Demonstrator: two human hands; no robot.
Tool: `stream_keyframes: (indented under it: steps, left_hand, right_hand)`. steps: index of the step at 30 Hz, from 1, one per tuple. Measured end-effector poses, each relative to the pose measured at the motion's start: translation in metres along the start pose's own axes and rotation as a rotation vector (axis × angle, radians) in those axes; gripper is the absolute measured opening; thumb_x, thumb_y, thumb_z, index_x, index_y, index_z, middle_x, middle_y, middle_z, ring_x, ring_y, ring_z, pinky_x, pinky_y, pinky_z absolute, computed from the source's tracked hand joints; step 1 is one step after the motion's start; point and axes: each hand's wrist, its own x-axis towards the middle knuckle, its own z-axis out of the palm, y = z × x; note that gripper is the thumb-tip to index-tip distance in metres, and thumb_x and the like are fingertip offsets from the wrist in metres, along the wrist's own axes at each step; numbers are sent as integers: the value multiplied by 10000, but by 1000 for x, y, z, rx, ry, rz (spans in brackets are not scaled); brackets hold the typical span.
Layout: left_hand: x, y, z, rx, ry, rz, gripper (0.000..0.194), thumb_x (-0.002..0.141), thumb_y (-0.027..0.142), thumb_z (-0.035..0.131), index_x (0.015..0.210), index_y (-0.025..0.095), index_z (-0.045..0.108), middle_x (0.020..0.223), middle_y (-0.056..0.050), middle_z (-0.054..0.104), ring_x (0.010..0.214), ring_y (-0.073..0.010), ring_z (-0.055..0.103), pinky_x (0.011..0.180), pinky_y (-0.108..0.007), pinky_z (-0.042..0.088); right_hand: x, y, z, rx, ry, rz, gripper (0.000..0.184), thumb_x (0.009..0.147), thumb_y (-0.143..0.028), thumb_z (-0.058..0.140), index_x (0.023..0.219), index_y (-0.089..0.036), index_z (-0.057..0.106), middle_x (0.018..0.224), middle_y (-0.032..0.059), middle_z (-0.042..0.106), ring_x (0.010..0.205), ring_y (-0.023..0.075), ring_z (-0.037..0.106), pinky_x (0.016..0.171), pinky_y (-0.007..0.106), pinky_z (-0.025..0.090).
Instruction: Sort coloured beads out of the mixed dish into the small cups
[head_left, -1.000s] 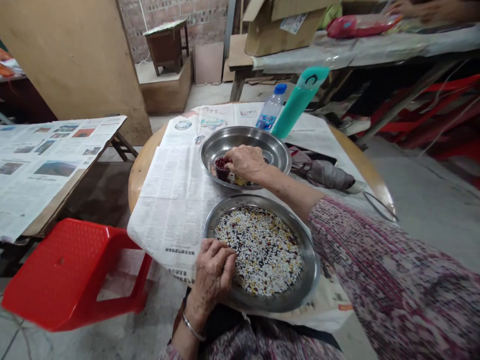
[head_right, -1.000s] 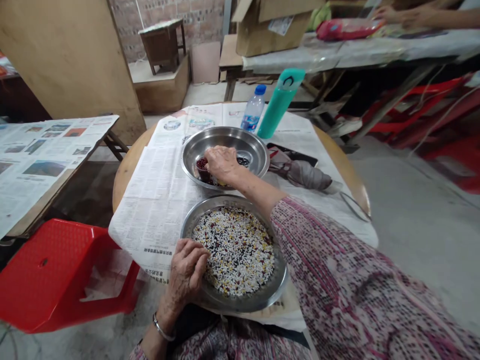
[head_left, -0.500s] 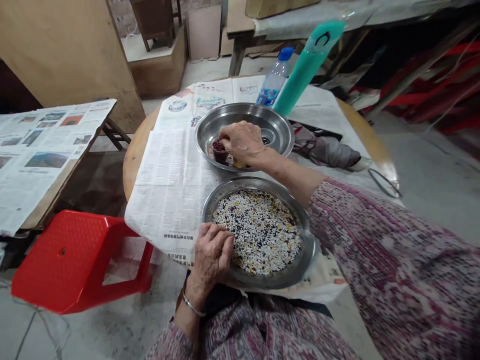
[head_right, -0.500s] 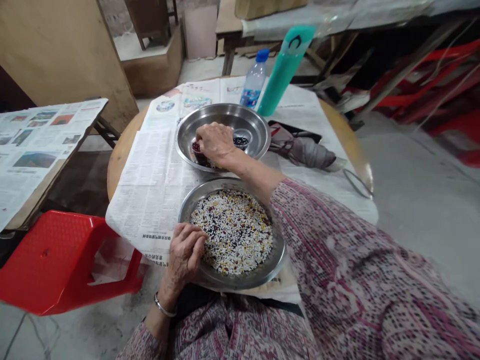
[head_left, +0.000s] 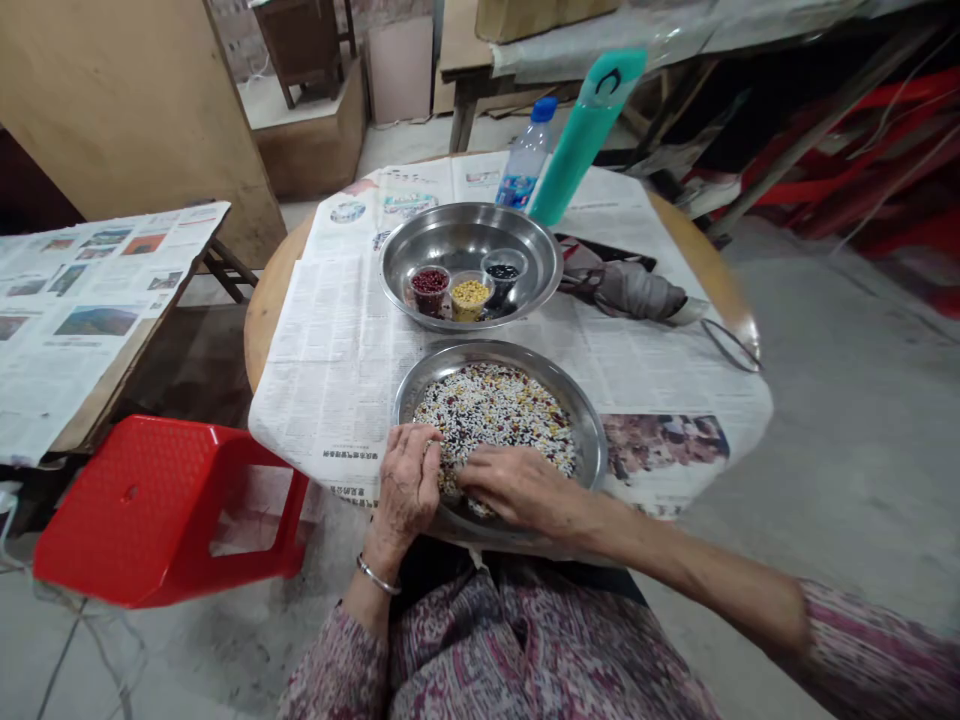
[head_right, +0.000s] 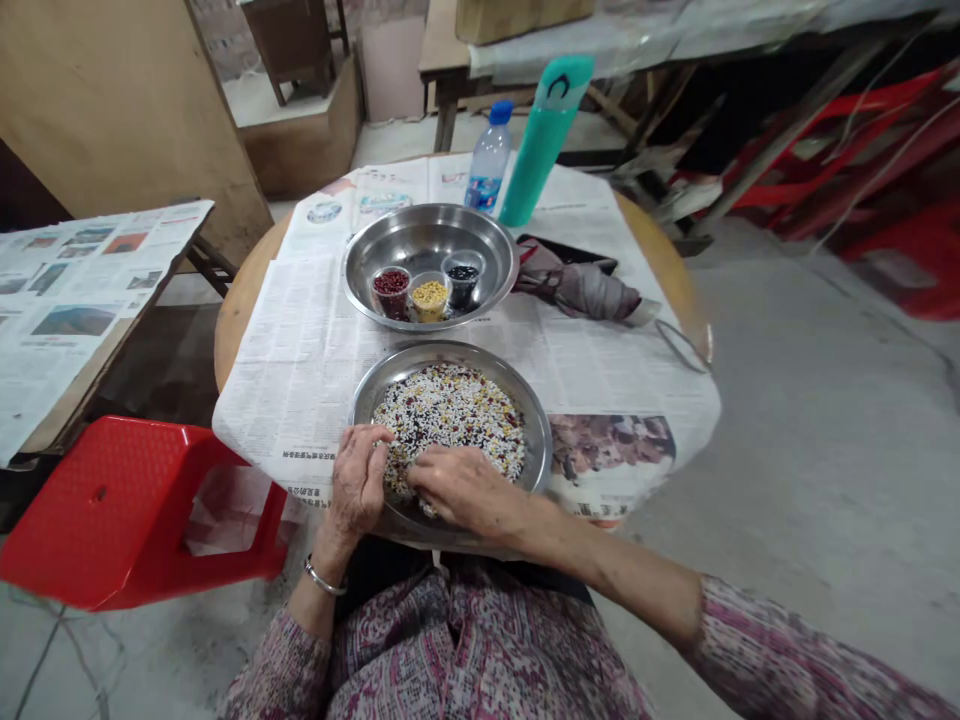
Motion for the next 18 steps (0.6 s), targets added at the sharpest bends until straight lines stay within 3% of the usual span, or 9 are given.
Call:
stream_keyframes:
  steps: [6,10,13,18]
  left_hand:
    - [2,0,-1,38,-11,-5,224,1057,212,376,1024,186,596,981,-71,677,971,-209,597,919,-366,463]
    - [2,-1,-1,46,-23,-19,229,1054,223,378,1016,192,602,984,-69,682,977,-213,606,936,-379,461]
    - [2,-3,-1,46,-20,-14,234,1056,227,379,1013,191,606,988,-69,684,980,-211,609,935,-383,465]
    - [0,-5,-1,12,6,-23,252,1066,264,368,1107,190,606,1061,-84,681,1036,-209,610,958,-388,483]
  right_hand:
    - [23,46,-31,-226,203,324,246,968,-151,488,1046,-205,715,1036,89,711,988,225,625,809,322,471]
    - [28,49,-37,-287,235,507,262,992,-291,515,1132,-167,699,1116,143,676,1087,295,604,841,381,503]
    - [23,37,-24,-183,194,384,270,982,-313,554,1188,-177,664,1127,134,644,1046,266,615,834,365,515]
    - [17,7,1,18,127,73,180,981,-192,516,1072,-186,671,999,81,647,900,197,610,793,329,512]
